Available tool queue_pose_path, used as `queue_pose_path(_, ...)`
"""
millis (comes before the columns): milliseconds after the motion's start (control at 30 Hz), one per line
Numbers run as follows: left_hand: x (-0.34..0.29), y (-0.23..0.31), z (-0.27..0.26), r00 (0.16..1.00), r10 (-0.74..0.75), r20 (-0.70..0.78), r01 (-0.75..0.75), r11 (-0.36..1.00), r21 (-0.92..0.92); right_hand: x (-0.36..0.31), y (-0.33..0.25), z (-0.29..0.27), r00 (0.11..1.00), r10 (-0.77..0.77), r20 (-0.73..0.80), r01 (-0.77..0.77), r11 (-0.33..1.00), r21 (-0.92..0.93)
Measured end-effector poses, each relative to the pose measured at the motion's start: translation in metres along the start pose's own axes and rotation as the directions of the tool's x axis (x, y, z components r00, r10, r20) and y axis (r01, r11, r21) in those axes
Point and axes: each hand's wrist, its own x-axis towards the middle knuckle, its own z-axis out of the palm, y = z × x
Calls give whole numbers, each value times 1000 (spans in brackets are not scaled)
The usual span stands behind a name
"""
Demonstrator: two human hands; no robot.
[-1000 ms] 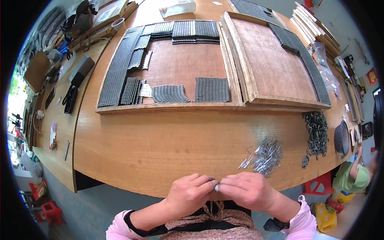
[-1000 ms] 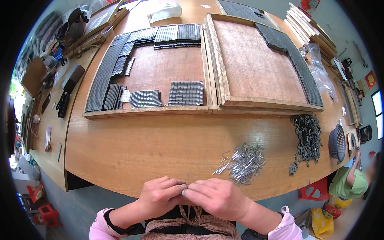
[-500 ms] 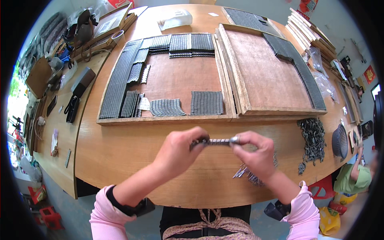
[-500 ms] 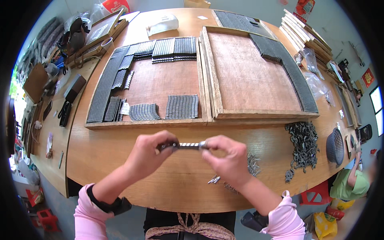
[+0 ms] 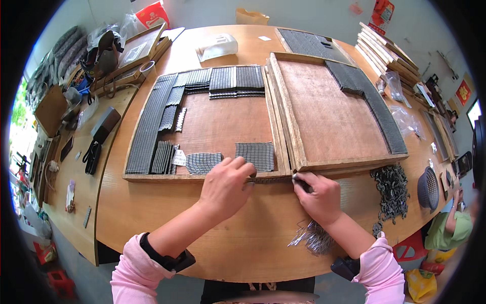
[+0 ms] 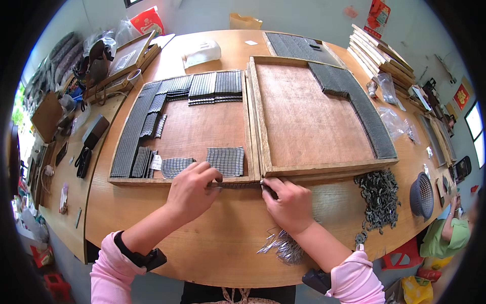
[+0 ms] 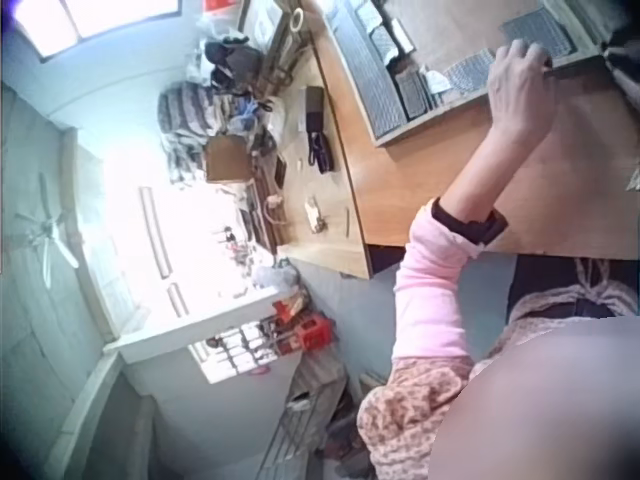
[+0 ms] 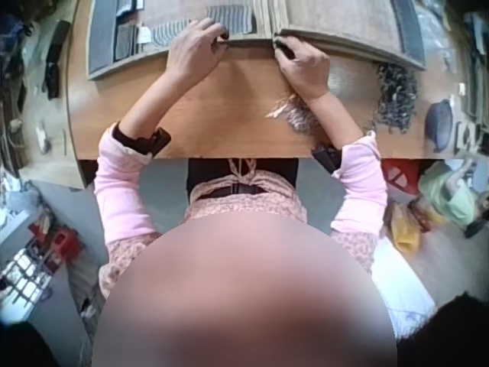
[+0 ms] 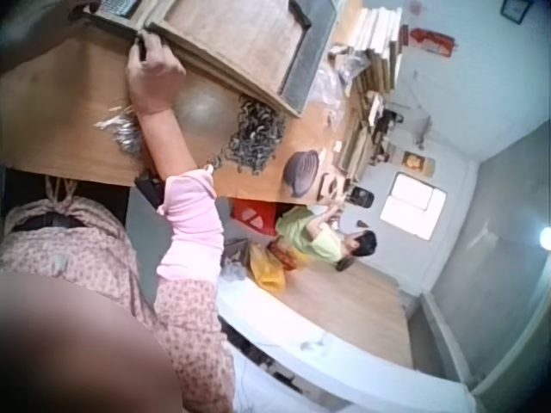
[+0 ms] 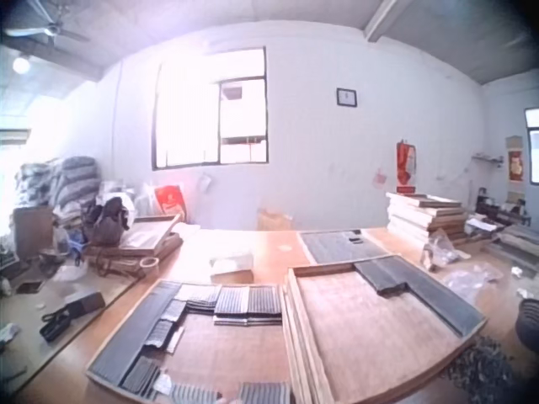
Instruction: Assembling small metal mesh components and silver pins at a workbench.
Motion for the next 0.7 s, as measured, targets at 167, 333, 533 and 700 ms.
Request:
queue_pose_path(167, 39, -17, 13, 993, -78, -91, 60, 981, -183, -25, -13, -44, 995, 22, 96, -44, 973, 227)
queue_pose_path(333, 79, -35, 36, 959, -178, 222, 234, 937, -260, -67, -2, -80, 971, -14, 237, -60, 951, 303)
queue_pose_path(533, 90, -50, 27, 936, -161, 313, 273, 893, -357, -92, 97, -131, 883, 429, -192, -428, 903, 45)
queue_pose_path(700, 92, -48, 28, 929, -145, 340, 278, 880, -386, -97, 157, -132, 926, 330, -181, -377, 825, -421)
